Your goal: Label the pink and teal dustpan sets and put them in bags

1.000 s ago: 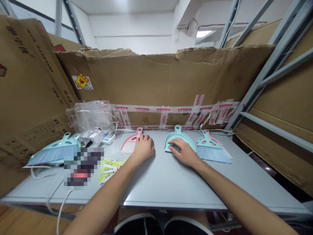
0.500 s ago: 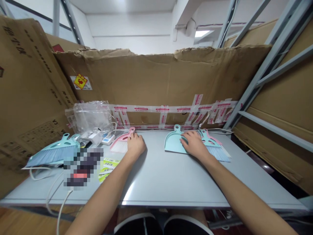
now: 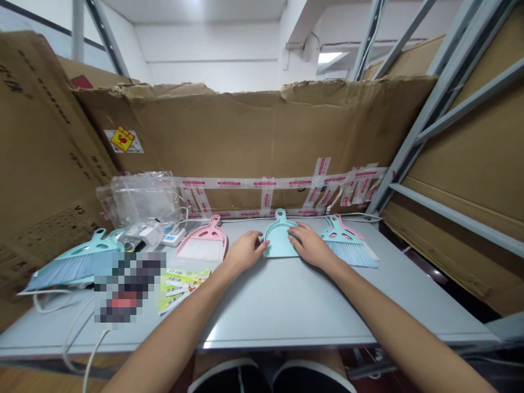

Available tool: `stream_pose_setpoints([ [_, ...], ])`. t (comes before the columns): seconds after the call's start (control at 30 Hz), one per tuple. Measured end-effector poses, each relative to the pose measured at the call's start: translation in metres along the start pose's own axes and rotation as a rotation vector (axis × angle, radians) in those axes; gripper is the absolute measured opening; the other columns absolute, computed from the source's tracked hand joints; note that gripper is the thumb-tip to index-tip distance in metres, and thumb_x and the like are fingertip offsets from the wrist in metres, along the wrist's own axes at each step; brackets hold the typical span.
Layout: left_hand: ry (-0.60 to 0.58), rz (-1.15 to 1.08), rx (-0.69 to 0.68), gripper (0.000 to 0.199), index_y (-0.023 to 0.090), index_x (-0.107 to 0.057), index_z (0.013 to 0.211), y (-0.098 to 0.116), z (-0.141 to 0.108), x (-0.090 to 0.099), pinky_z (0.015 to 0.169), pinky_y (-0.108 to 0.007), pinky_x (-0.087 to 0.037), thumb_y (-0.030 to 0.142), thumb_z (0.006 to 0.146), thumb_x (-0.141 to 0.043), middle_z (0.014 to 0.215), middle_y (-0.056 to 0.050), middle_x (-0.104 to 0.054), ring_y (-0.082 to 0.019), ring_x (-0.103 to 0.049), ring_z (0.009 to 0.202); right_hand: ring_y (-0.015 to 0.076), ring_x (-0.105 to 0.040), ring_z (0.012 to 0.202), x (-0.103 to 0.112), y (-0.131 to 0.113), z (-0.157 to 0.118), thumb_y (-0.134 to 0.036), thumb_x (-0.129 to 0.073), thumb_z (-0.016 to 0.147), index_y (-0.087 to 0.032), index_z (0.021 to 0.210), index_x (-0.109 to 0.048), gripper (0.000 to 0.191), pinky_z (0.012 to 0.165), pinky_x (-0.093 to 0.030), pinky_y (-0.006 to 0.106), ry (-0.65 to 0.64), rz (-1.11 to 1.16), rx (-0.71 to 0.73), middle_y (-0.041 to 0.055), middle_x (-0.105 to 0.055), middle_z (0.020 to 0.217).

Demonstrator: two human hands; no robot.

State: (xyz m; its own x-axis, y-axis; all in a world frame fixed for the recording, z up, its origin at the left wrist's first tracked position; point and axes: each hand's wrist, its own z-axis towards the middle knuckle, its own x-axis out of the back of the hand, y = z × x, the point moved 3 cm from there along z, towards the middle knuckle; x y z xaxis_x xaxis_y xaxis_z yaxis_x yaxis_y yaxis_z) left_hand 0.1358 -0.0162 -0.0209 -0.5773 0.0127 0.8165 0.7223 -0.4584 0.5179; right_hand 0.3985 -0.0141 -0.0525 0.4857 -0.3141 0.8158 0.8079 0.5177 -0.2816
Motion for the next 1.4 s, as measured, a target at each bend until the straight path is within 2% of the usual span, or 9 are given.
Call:
stream_pose_setpoints([
  [0.17, -0.052, -0.056, 0.020, 0.045, 0.021, -0.083, 0.105, 0.002, 0.001, 0.001, 0.077, -0.035, -0.048, 0.057, 0.107, -0.056, 0.103, -0.011, -0.085, -0.028, -0.074, 0.089, 0.0400, -0.058, 0.151, 0.003, 0.000, 0.002, -0.028, -0.055, 0.111, -0.015, 0.133, -0.080, 0.035, 0.126, -0.048, 0.056, -0.043, -0.041, -0.101, 0.0177, -0.081, 0.136],
  [0.5, -0.078, -0.289, 0.061, 0.042, 0.017, -0.088, 0.109, -0.010, 0.007, -0.003, 0.083, -0.035, -0.053, 0.050, 0.095, -0.066, 0.103, -0.010, -0.088, -0.028, -0.076, 0.090, 0.0379, -0.069, 0.135, 0.018, 0.003, 0.005, -0.022, -0.069, 0.101, -0.017, 0.125, -0.084, 0.029, 0.117, -0.057, 0.056, 0.105, 0.093, -0.102, 0.0172, -0.083, 0.129],
  [0.63, -0.077, -0.315, 0.066, 0.048, 0.017, -0.089, 0.107, -0.012, 0.008, -0.001, 0.080, -0.035, -0.052, 0.057, 0.094, -0.068, 0.096, -0.008, -0.086, -0.028, -0.075, 0.087, 0.0303, -0.073, 0.129, 0.032, -0.013, 0.004, -0.007, -0.061, 0.095, -0.024, 0.120, -0.084, 0.038, 0.116, -0.057, 0.052, 0.230, 0.283, -0.022, 0.0112, -0.084, 0.129],
  [0.73, 0.018, -0.313, 0.026, 0.051, 0.019, -0.089, 0.110, -0.011, 0.009, 0.003, 0.082, -0.034, -0.052, 0.064, 0.095, -0.069, 0.102, -0.008, -0.084, -0.028, -0.073, 0.093, 0.0270, -0.075, 0.126, 0.037, -0.034, 0.002, -0.002, -0.055, 0.091, -0.025, 0.112, -0.083, 0.042, 0.117, -0.056, 0.050, 0.268, 0.436, 0.002, 0.0081, -0.085, 0.124],
  [0.9, -0.008, -0.432, 0.030, 0.057, 0.017, -0.086, 0.106, -0.008, 0.010, 0.000, 0.081, -0.033, -0.051, 0.067, 0.100, -0.058, 0.101, -0.006, -0.081, -0.027, -0.069, 0.093, 0.0259, -0.077, 0.123, 0.034, -0.057, 0.005, -0.025, -0.061, 0.105, -0.027, 0.119, -0.081, 0.024, 0.108, -0.060, 0.044, 0.122, 0.657, -0.006, 0.0072, -0.083, 0.130],
  [1.0, -0.013, -0.452, 0.034, 0.056, 0.017, -0.083, 0.102, -0.007, 0.009, 0.000, 0.080, -0.032, -0.048, 0.066, 0.100, -0.058, 0.095, -0.004, -0.078, -0.026, -0.066, 0.091, 0.0281, -0.077, 0.117, 0.042, -0.032, 0.009, -0.038, -0.062, 0.109, -0.026, 0.121, -0.081, 0.025, 0.105, -0.060, 0.045, 0.194, 0.502, -0.075, 0.0092, -0.084, 0.125],
  [1.1, -0.011, -0.466, 0.031, 0.052, 0.017, -0.082, 0.100, -0.007, 0.008, -0.001, 0.081, -0.032, -0.048, 0.064, 0.100, -0.058, 0.094, -0.003, -0.077, -0.026, -0.065, 0.091, 0.0352, -0.071, 0.121, 0.059, 0.018, 0.007, -0.035, -0.060, 0.107, -0.019, 0.122, -0.080, 0.030, 0.112, -0.054, 0.052, 0.314, 0.096, -0.189, 0.0169, -0.081, 0.125],
  [1.23, -0.017, -0.528, 0.031, 0.049, 0.018, -0.081, 0.100, -0.006, 0.008, -0.006, 0.087, -0.034, -0.051, 0.061, 0.098, -0.060, 0.100, -0.005, -0.080, -0.027, -0.067, 0.095, 0.0414, -0.068, 0.121, 0.075, 0.092, -0.008, -0.043, -0.065, 0.104, -0.009, 0.129, -0.077, 0.044, 0.111, -0.051, 0.052, 0.164, -0.348, -0.502, 0.0271, -0.076, 0.126],
  [1.4, -0.019, -0.685, 0.089, 0.047, 0.018, -0.081, 0.101, 0.000, 0.005, -0.011, 0.095, -0.037, -0.053, 0.061, 0.093, -0.065, 0.105, -0.006, -0.081, -0.028, -0.068, 0.101, 0.0394, -0.075, 0.116, 0.077, 0.135, -0.020, -0.056, -0.068, 0.103, -0.007, 0.131, -0.077, 0.057, 0.100, -0.053, 0.042, -0.051, -0.399, -0.711, 0.0275, -0.080, 0.122],
])
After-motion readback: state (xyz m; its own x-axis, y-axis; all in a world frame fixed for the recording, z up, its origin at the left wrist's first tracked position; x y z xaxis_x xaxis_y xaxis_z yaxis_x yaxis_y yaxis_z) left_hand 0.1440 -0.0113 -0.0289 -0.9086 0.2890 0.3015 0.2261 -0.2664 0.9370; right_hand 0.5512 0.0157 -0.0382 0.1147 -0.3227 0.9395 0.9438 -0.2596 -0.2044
